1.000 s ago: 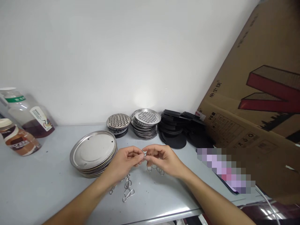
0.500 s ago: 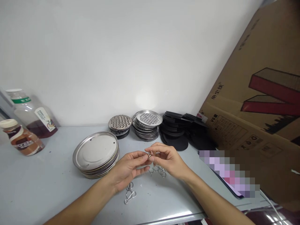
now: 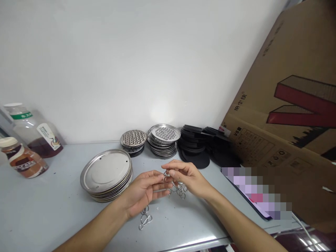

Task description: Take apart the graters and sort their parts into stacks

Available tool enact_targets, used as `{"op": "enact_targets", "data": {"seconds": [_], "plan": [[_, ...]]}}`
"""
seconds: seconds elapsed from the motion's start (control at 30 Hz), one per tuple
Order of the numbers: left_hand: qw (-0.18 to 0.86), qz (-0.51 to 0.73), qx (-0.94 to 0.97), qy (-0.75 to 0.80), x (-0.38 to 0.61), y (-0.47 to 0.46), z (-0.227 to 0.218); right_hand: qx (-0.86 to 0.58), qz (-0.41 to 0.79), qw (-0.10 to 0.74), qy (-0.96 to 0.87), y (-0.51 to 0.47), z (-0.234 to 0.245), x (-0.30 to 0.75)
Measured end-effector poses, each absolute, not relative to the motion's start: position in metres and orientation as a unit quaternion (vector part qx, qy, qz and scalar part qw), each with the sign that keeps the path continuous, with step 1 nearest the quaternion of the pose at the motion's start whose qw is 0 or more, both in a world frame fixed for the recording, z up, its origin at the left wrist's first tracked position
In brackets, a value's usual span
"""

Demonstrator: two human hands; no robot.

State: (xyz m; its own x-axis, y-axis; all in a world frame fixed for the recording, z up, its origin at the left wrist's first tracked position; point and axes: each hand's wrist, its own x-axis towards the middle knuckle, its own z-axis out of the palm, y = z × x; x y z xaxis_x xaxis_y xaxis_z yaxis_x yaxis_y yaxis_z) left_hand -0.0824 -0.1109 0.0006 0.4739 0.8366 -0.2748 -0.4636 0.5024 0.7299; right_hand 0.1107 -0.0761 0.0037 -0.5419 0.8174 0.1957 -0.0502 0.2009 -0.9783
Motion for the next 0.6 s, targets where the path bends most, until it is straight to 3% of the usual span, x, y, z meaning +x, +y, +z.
{"op": "enact_targets", "data": {"seconds": [0.2, 0.33, 0.6], "plan": [[0.74, 0.432, 0.347, 0.381, -0.083, -0.112, -0.003, -0.287, 0.442, 0.413, -0.743, -0.079, 0.002, 0.107], [0.546, 0.467, 0.52, 0.462, -0.083, -0.114, 0.001, -0.337, 0.434, 0.418, -0.723, -0.078, -0.003, 0.103], [0.098, 0.471, 0.8, 0.36, -0.09, -0.117, -0.006, -0.299, 0.66, 0.39, -0.568, -0.076, -0.009, 0.097]]}}
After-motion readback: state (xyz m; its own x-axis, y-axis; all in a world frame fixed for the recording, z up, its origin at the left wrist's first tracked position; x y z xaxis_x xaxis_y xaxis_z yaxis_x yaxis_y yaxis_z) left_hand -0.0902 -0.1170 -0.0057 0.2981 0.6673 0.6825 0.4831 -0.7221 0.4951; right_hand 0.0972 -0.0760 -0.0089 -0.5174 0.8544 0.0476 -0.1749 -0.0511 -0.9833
